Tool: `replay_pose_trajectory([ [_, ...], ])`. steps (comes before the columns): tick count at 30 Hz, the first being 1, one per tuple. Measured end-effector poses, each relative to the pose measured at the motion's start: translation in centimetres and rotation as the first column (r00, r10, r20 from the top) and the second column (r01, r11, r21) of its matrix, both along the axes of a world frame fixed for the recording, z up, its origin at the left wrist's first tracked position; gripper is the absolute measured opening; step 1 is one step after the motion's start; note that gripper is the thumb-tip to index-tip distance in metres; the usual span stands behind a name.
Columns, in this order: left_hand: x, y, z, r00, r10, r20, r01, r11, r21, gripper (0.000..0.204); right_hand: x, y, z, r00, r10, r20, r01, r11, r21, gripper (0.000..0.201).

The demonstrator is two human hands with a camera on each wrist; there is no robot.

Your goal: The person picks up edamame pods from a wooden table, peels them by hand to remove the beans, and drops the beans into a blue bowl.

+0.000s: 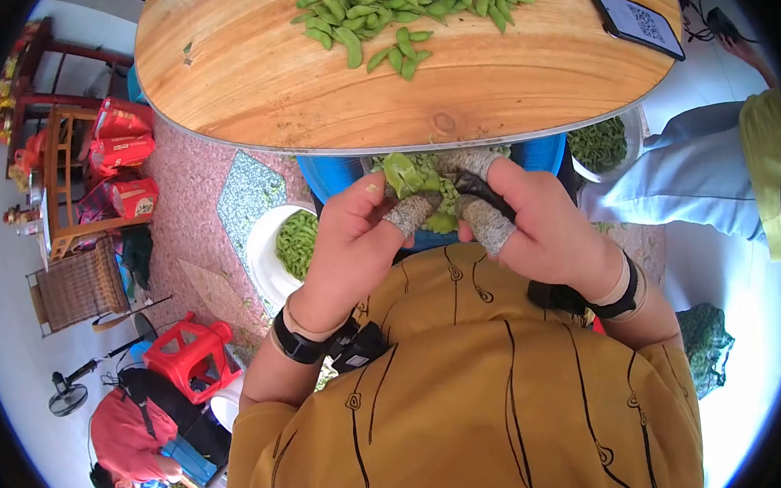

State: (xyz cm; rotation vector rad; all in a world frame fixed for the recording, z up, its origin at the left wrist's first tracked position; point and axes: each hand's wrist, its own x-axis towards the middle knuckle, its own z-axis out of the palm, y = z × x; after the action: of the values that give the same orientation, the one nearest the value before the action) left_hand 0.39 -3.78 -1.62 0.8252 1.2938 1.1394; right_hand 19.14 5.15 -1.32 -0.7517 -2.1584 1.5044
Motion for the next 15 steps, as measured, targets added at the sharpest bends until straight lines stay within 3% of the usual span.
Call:
replay_pose_trajectory([
  [2, 0.1, 0.0, 0.0, 0.999, 0.024, -0.029, -0.023, 0.999, 0.027, 0.019, 0.0, 0.1, 0.0, 0.998, 0.059, 0.027, -0.06, 0.997, 0.047, 0.03],
  [5, 0.0, 0.0, -0.1, 0.994, -0.023, -0.106, 0.029, 0.998, 0.052, 0.037, 0.0, 0.1, 0.0, 0.997, 0.076, 0.022, -0.078, 0.994, 0.081, 0.032],
  [7, 0.1, 0.0, -0.2, 0.99, -0.006, -0.14, 0.014, 0.998, 0.056, 0.034, -0.2, 0.1, 1.4, 0.997, 0.046, 0.066, -0.024, 0.952, -0.305, 0.035],
  [8, 0.1, 0.0, -0.2, 0.99, -0.006, -0.14, 0.014, 0.998, 0.055, 0.034, -0.2, 0.1, 1.6, 0.997, 0.046, 0.066, -0.024, 0.952, -0.306, 0.035],
  [10, 0.4, 0.1, -0.5, 0.972, 0.022, -0.234, 0.008, 0.992, 0.127, 0.027, -0.2, 0.2, 1.8, 0.996, 0.037, 0.076, 0.011, 0.832, -0.555, 0.033],
  [11, 0.1, 0.0, -1.0, 0.972, 0.021, -0.234, 0.009, 0.992, 0.126, 0.027, -0.2, 0.2, 1.8, 0.996, 0.036, 0.076, 0.012, 0.831, -0.556, 0.033],
  [13, -0.5, -0.2, -2.0, 0.85, -0.033, -0.526, 0.154, 0.97, 0.189, 0.025, -0.3, 0.4, 1.9, 0.999, 0.028, 0.04, 0.004, 0.761, -0.648, 0.03],
  [15, -0.2, -0.2, -2.0, 0.832, -0.022, -0.554, 0.139, 0.975, 0.171, 0.021, -0.3, 0.7, 1.4, 1.0, 0.029, 0.009, -0.016, 0.744, -0.668, 0.03],
])
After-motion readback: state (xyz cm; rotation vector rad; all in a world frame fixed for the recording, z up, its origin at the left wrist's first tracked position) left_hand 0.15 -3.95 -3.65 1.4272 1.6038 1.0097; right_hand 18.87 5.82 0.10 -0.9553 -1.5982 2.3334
